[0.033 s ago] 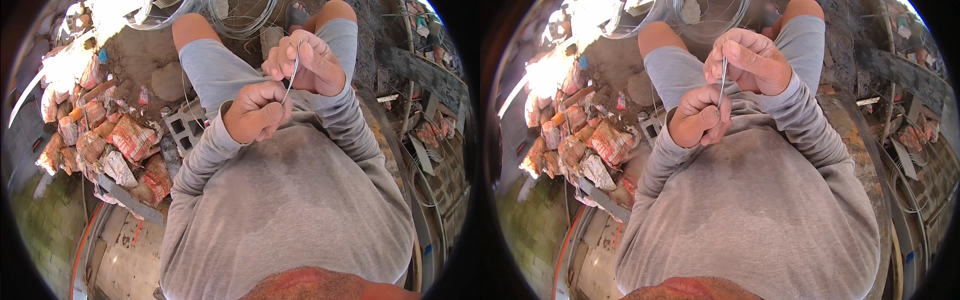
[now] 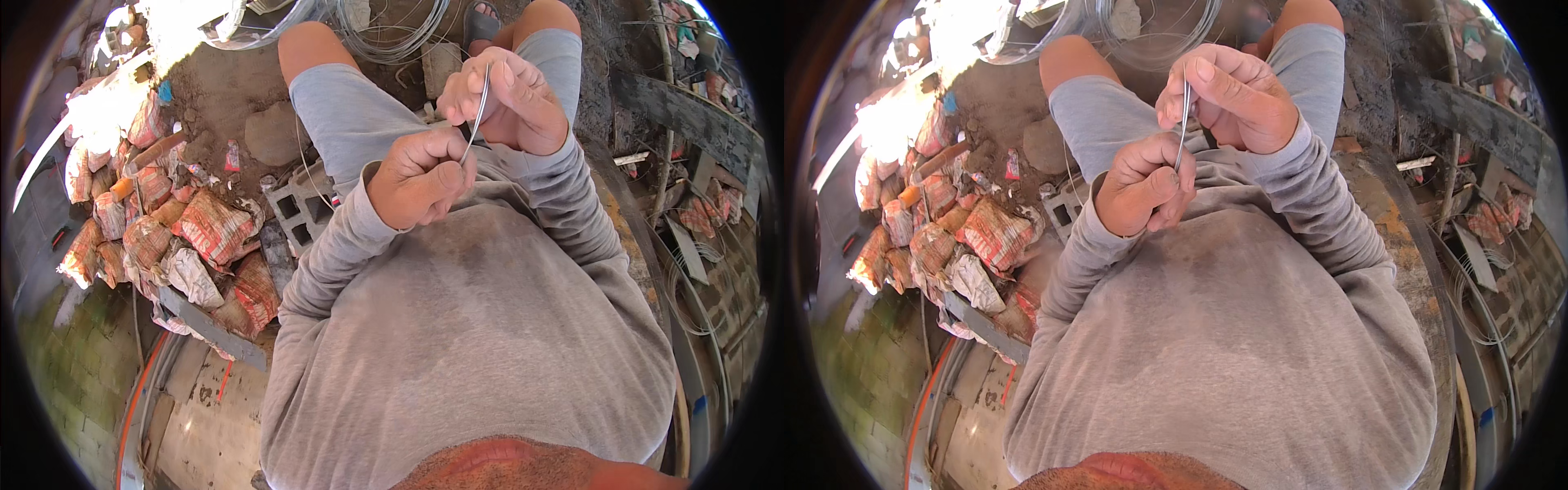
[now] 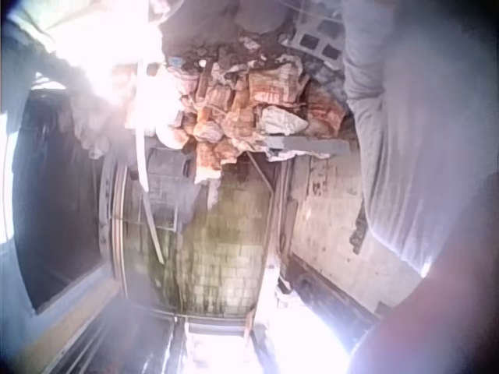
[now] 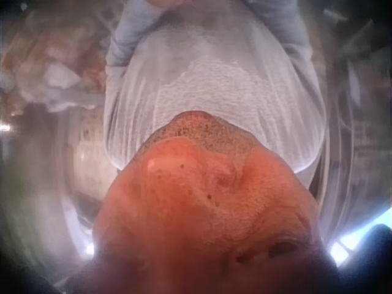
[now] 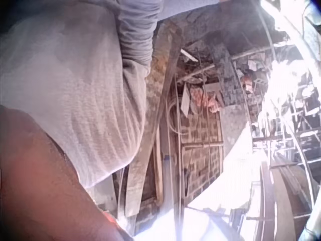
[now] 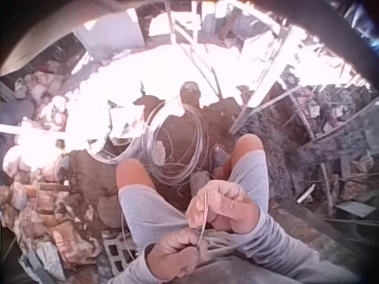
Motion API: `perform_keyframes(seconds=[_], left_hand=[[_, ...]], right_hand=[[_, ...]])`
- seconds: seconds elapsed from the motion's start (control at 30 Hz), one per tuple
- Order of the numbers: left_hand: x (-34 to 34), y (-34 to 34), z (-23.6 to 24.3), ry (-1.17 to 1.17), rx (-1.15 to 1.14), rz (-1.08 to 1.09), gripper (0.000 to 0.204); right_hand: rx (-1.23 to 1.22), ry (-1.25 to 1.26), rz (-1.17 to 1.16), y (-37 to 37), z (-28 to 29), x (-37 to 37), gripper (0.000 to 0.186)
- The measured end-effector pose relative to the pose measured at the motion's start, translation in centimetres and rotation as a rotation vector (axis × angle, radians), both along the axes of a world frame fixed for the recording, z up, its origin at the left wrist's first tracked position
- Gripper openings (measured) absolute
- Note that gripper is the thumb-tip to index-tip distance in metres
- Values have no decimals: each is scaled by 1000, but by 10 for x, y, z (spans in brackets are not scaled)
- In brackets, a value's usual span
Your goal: The person sits on the ground and repeatedly cuts short lengths of thin metal wire using yellow-handled pliers. The person pulls wire from a coil, measures a segment by hand, and cuts it, repeating this process throughout the clip.
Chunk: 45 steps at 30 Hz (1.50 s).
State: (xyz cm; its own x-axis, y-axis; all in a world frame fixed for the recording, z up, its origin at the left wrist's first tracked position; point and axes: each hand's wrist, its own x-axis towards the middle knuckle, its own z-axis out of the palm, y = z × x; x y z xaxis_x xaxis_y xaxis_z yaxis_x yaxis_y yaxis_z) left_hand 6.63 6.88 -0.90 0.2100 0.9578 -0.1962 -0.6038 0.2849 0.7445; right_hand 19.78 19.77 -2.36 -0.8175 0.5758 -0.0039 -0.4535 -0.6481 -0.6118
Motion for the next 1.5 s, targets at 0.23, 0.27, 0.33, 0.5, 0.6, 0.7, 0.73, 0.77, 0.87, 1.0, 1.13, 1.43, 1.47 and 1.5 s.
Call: perform_keyframes(seconds=[0.23,0.27,0.33,0.5,0.6,0.7,0.73,0.77,0.87,1.0,1.13,1.43,1.47,1.5], left_hand=[[42,21,-57,391,-68,102,13],[50,22,-62,414,-62,125,13],[52,26,-60,415,-81,136,12],[44,22,-60,399,-128,107,13],[43,19,-61,455,-165,129,14],[48,18,-73,514,-146,187,14],[48,18,-73,464,-166,185,14],[47,18,-72,413,-186,183,13],[38,19,-55,183,-219,137,13],[22,9,-23,-115,-169,48,22],[10,2,5,-233,-209,-30,32],[14,-1,14,16,-59,-121,39],[14,0,13,101,-40,-105,37],[15,1,9,183,-15,-94,35]], right_hand=[[732,-1247,-279,18,4,29,28],[826,-1269,-282,20,4,30,26],[646,-1144,-285,22,-2,33,26],[506,-1036,-332,13,-23,28,26],[812,-1202,-290,11,-24,22,27],[1234,-1324,-268,12,-40,19,28],[981,-1243,-228,13,-39,18,28],[733,-1153,-188,15,-35,16,29],[203,-776,-81,19,-34,18,28],[-199,-48,42,8,-44,9,25],[-194,315,99,-1,-32,-7,22],[-269,517,140,1,-17,-11,32],[-344,452,41,4,-12,-7,33],[-406,385,-68,11,-10,-1,33]])
